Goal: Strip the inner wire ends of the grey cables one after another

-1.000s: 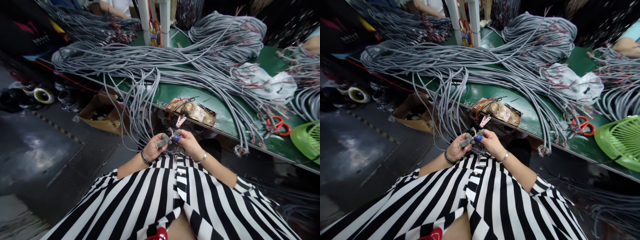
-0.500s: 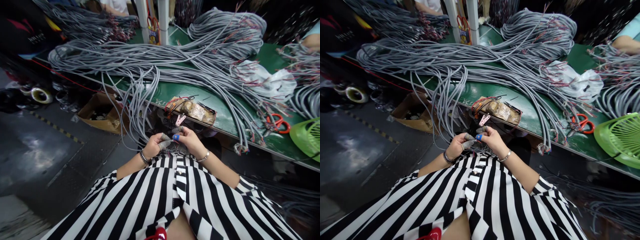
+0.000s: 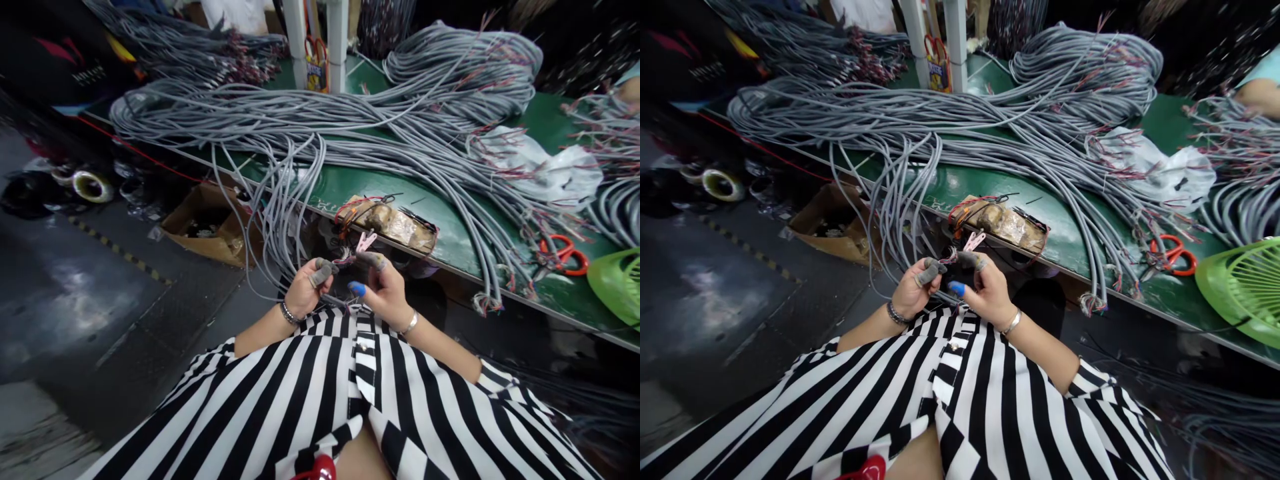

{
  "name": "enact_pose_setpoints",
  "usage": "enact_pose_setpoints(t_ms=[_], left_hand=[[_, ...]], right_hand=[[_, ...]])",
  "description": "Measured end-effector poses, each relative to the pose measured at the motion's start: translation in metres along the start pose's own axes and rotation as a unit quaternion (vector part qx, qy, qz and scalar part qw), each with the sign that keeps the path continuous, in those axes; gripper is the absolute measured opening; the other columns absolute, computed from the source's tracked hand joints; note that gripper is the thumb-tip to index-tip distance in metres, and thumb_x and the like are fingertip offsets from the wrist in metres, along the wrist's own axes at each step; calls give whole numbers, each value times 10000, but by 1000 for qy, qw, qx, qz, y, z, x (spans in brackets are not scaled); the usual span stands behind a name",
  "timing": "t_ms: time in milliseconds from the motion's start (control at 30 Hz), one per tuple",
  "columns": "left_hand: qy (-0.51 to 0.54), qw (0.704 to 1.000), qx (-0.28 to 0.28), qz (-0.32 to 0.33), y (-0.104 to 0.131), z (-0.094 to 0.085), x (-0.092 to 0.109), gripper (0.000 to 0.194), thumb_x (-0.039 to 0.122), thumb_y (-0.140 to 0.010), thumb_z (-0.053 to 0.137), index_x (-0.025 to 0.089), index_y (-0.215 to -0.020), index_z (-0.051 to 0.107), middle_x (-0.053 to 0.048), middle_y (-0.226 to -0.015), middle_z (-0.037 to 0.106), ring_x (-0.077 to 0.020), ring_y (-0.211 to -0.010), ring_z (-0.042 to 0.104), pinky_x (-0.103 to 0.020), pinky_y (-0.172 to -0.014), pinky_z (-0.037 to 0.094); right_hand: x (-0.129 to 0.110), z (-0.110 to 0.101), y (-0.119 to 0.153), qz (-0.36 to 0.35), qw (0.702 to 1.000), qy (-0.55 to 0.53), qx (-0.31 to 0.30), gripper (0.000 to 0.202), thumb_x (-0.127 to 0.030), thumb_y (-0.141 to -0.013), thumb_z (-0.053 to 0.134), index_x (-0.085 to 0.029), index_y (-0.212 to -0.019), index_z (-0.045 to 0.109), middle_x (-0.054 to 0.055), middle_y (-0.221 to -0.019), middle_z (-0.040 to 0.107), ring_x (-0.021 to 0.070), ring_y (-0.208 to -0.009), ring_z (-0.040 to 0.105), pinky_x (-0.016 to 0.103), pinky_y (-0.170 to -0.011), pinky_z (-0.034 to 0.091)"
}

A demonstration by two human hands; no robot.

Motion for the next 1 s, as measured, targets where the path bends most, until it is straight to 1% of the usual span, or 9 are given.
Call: enact_pose_setpoints(t_ms=[67,133,367,533,633,733,867,933,1000], left_hand=[[-5,1000,-13,-19,2,1,-4,410,422,-627,805,165,-739,506,55,-481,513,-44,-408,400,-160,-405,286],[-12,999,-24,-42,4,2,-8,420,435,-631,806,165,-752,509,55,-480,522,-44,-396,409,-156,-399,288],[-9,996,-50,-73,4,1,-13,444,462,-633,805,166,-758,497,51,-483,544,-47,-363,425,-148,-371,274],[33,989,-91,-114,4,7,-14,421,431,-628,812,167,-743,506,62,-426,489,-31,-318,348,-147,-353,223],[40,979,-142,-137,3,8,-13,429,429,-593,831,159,-715,522,73,-401,446,-19,-309,300,-149,-352,203],[-41,964,-215,-150,0,2,-10,454,465,-558,844,126,-689,572,65,-412,441,-18,-324,308,-154,-346,184],[-238,894,-345,-159,-2,-4,1,418,457,-655,793,68,-777,699,10,-472,523,-43,-375,388,-173,-379,271],[-279,877,-364,-141,-2,-4,8,398,449,-695,766,74,-819,717,-16,-520,572,-68,-415,456,-184,-415,337],[-277,885,-354,-117,-3,-2,11,381,449,-717,749,86,-822,705,-36,-567,612,-91,-464,518,-193,-455,392]], right_hand=[[-1,6,-1,-3,999,18,-27,583,-354,-714,746,-251,-1264,582,44,-850,613,121,-529,391,305,-544,401],[3,12,-4,9,998,18,-51,548,-333,-757,710,-252,-1280,569,37,-843,635,120,-527,420,297,-552,416],[12,17,-11,-13,999,8,-46,136,-284,-842,615,-232,-923,711,44,-862,693,193,-793,628,332,-757,489],[22,18,-12,68,985,-126,-91,201,-396,-793,682,-201,-838,677,28,-786,663,166,-731,602,304,-716,486],[29,21,-8,140,944,-253,-157,295,-458,-760,708,-184,-827,619,0,-732,615,112,-620,533,253,-616,454],[27,21,-6,183,888,-328,-264,370,-499,-739,717,-165,-782,564,-27,-652,560,75,-532,454,217,-530,394],[16,11,-10,164,864,-232,-417,358,-465,-767,699,-124,-751,592,-9,-659,569,84,-580,462,221,-552,387],[15,5,-15,156,875,-189,-417,359,-459,-755,708,-120,-724,594,-21,-642,545,80,-586,439,220,-558,375],[19,0,-19,169,899,-189,-358,379,-476,-729,722,-129,-693,573,-34,-625,516,74,-576,418,218,-547,359]])
Point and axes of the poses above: each hand's wrist, its own y-axis away from the middle knuckle, its own z-axis out of the palm, x = y × z, the point moved 3 cm from there along -y, towards the middle knuckle
